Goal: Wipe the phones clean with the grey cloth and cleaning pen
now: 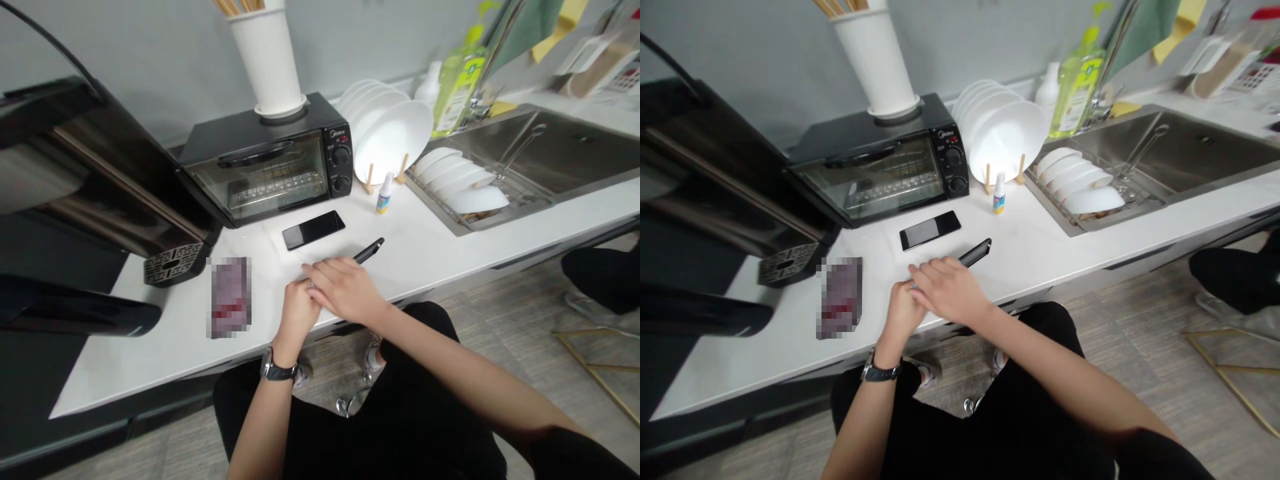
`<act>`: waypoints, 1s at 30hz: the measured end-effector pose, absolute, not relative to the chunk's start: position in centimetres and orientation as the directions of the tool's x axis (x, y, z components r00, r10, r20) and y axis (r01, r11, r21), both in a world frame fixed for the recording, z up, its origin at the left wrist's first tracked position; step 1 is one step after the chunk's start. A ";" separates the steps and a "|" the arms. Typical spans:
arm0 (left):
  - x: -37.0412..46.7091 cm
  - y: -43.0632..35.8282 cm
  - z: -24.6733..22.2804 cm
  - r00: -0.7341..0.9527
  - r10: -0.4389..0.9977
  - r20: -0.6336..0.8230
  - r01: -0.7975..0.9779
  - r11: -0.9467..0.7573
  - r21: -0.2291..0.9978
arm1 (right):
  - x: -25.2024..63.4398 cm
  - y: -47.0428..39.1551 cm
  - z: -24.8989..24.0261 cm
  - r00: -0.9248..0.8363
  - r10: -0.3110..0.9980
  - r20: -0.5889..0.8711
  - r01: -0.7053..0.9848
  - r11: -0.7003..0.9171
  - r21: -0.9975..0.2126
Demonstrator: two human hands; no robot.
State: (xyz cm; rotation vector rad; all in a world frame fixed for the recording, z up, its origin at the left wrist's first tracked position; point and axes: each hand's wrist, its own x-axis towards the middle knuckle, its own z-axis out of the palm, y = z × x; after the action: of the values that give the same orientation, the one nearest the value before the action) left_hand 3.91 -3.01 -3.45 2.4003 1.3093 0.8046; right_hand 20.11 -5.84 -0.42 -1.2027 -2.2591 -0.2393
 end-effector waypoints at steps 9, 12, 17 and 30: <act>4.6 -3.7 -2.8 0.376 0.870 0.319 0.602 -0.491 0.630 | 22.9 -4.4 -0.1 -0.144 0.817 0.558 0.946 0.279 -0.164; 4.0 -3.2 -3.2 0.379 0.876 0.298 0.669 -0.482 0.566 | 17.5 -6.1 -0.4 -0.265 0.775 0.573 0.883 0.434 -0.178; 3.5 -3.2 -3.4 0.387 0.885 0.258 0.670 -0.462 0.581 | 21.4 -5.6 -0.8 -0.428 0.697 0.575 0.829 0.557 -0.059; 3.3 -3.0 -3.4 0.426 0.843 0.329 0.664 -0.538 0.520 | 16.3 -6.2 -0.4 -0.311 0.738 0.598 0.835 0.513 -0.198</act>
State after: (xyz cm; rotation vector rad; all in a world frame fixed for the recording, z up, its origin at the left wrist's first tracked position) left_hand 3.33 -3.00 -3.38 2.3729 1.2992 0.8141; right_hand 16.25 -6.21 -0.45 -1.2788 -2.1127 -0.1949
